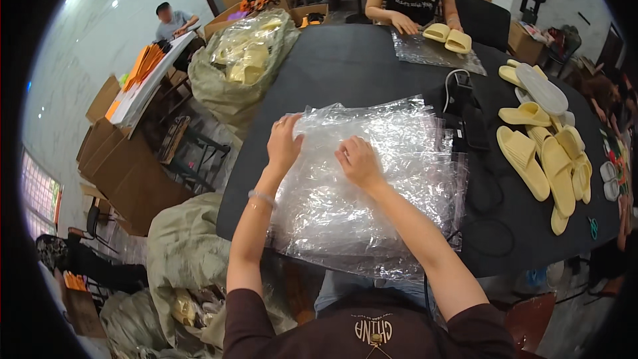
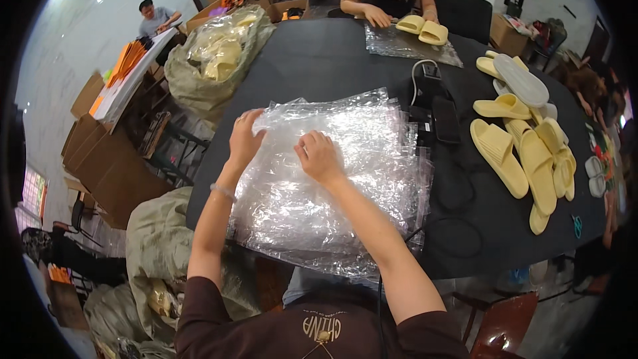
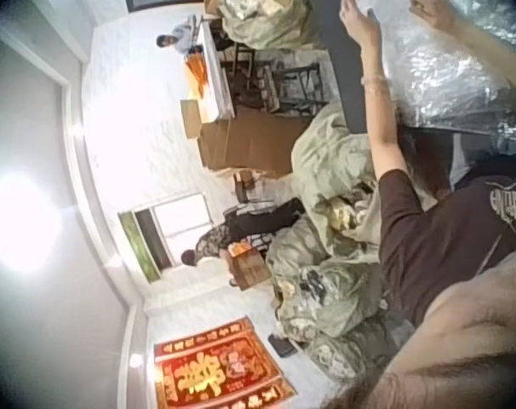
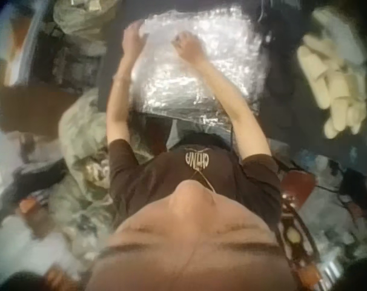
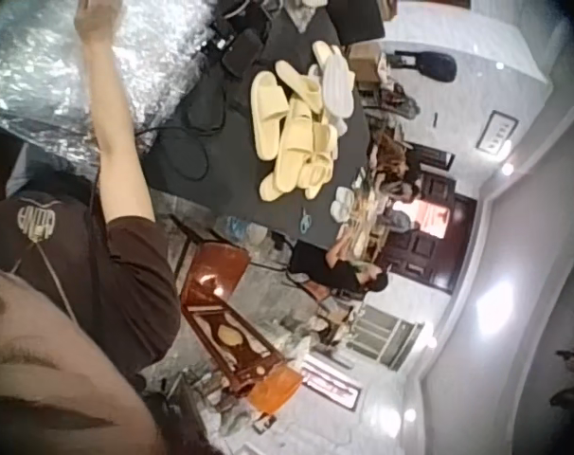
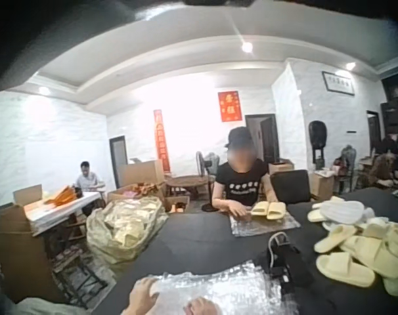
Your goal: The person repeatedly picks pairs of slippers from a sack, places them on a plastic sheet on the table, and wraps them. The person handles yellow and white slippers, folding the plastic around each pair and moving the wrapped units aside. Coworkers perform similar wrapping tasks at the same table.
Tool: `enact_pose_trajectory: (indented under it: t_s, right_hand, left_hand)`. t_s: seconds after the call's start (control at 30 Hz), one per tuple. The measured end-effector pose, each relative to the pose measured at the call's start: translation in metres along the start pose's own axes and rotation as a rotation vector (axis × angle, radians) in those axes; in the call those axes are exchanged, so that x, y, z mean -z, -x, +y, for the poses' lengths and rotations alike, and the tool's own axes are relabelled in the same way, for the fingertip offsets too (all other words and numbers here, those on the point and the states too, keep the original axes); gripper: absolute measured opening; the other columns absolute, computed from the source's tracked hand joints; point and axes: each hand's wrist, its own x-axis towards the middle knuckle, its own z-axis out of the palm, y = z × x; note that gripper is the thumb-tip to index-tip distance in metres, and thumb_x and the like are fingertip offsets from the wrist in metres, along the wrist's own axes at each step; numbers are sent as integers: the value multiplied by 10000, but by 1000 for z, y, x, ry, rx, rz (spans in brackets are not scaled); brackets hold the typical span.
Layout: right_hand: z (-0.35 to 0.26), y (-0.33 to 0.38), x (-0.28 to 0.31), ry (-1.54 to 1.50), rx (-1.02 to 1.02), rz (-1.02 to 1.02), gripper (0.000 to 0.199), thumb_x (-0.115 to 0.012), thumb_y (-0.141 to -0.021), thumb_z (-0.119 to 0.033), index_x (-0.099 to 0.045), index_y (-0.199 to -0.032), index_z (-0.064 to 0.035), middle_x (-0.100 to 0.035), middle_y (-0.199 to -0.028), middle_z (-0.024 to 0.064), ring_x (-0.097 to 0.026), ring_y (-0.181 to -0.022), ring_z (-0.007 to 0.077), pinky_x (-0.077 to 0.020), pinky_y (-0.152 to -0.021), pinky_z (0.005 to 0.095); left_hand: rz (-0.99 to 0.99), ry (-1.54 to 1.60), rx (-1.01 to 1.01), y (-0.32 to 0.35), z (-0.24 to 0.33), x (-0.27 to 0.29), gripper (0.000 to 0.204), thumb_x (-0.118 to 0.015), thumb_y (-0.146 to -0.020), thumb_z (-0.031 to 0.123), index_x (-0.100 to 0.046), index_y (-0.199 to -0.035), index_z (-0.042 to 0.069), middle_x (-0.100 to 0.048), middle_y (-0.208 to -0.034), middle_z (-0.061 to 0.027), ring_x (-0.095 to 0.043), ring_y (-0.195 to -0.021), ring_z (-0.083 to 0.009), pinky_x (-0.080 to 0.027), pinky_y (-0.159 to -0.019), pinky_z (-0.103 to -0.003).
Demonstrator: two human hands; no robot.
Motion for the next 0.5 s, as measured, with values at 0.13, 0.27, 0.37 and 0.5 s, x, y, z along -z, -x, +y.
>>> enact_pose_trajectory:
  t_s: [0.13,0.27,0.37,0.5]
  right_hand:
    - [0,-1,3,-64,19,-1,127,-611,-851,-182,-535,-834,-82,-589,-810,58,-573,-815,257,-404,-766,383]
    - [0,-1,-3,-143,74,58,104,-612,-852,-167,-548,-854,-85,-598,-787,56,-579,-774,254,-408,-750,375]
    - [3,-3,4,-157,84,96,97,-616,-851,-158,-553,-866,-86,-601,-792,54,-583,-758,251,-412,-740,373]
    - [-16,-14,13,-164,139,107,106,-621,-844,-154,-550,-869,-80,-602,-802,59,-583,-768,245,-412,-739,376]
  left_hand:
    - [23,-187,-257,-28,4,-18,221,-668,-786,96,-644,-1006,85,-650,-1016,-86,-611,-971,-269,-492,-796,-371]
    - [-95,100,67,-51,-19,-33,123,-630,-822,99,-648,-943,91,-668,-894,-82,-639,-893,-286,-496,-768,-384]
    - [-82,398,336,-71,2,-18,173,-541,-935,174,-622,-893,26,-651,-746,-74,-659,-637,-199,-474,-465,-308]
    - [-221,623,571,-68,-9,4,244,-521,-962,235,-591,-939,2,-657,-766,-71,-654,-531,-171,-404,-352,-244]
